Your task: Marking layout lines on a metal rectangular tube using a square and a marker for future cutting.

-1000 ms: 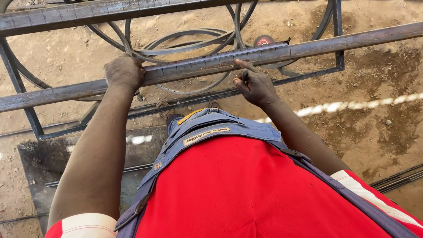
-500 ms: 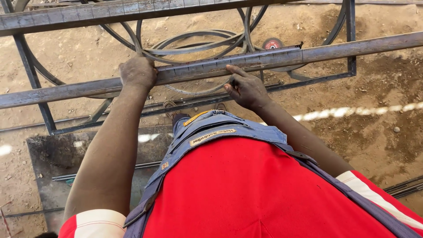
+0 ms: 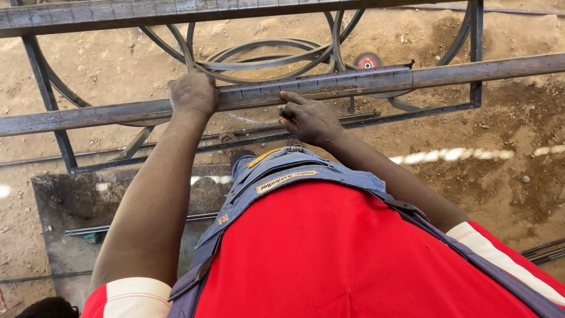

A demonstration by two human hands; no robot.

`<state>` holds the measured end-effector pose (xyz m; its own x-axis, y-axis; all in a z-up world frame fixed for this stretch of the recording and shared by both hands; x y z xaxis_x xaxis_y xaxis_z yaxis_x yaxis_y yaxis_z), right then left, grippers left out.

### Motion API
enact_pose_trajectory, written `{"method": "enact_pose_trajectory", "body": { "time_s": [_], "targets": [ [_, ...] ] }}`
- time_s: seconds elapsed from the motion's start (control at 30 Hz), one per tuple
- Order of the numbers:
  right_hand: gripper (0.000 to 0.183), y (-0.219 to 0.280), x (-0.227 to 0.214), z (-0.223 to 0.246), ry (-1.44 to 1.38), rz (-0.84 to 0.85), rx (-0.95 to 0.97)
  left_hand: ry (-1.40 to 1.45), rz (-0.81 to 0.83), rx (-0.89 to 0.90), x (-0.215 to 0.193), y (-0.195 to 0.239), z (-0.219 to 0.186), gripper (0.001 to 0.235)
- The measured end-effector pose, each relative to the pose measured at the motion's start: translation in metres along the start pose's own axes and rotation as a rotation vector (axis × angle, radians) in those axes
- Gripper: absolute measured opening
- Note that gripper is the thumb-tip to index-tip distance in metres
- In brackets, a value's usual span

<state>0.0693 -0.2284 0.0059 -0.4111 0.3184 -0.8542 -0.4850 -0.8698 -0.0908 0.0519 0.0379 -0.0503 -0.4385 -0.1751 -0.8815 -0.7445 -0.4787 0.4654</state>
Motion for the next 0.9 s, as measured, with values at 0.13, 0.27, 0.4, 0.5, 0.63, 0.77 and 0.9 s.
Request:
{"method": "enact_pose_trajectory", "body": {
  "time_s": [0.13, 0.27, 0.4, 0.5, 0.63, 0.77, 0.9],
  "targets": [
    [0.025, -0.008, -0.003, 0.011, -0.026, 0.037, -0.006, 0.023, 0.020, -0.005, -0.005, 0.004, -0.001, 0.027],
    [0.023, -0.021, -0.003, 0.031, -0.025, 0.052, -0.044, -0.009, 0.016, 0.015, -0.012, 0.008, -0.006, 0.026],
    [0.022, -0.024, 0.023, 0.025, 0.014, 0.019, -0.116, 0.000, 0.027, 0.013, -0.031, 0.019, -0.011, 0.023],
    [0.022, -0.031, 0.024, 0.031, -0.010, -0.007, -0.139, 0.051, 0.058, 0.003, -0.031, 0.026, -0.009, 0.024],
    [0.022, -0.039, 0.025, 0.051, -0.017, 0.011, -0.180, 0.044, 0.033, -0.005, -0.024, 0.020, -0.009, 0.024],
    [0.028, -0.038, 0.016, 0.041, -0.291, -0.018, 0.062, 0.049, 0.036, -0.014, -0.014, 0.009, -0.007, 0.024],
    [0.055, -0.032, 0.016, 0.021, -0.621, -0.111, 0.320, -0.008, 0.118, 0.017, 0.002, 0.009, -0.013, 0.007]
  ]
}}
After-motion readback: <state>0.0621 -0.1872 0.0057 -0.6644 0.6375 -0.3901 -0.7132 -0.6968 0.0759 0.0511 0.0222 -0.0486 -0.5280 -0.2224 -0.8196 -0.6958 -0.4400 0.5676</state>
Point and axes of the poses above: each hand's wrist, its own y-axis away from the middle knuckle, its own x-axis out of the palm, z = x × y, the point moved 9 cm from there along -y, towards the middle knuckle, and after that the axes turned 6 degrees about -x, right-handed, at the moved point
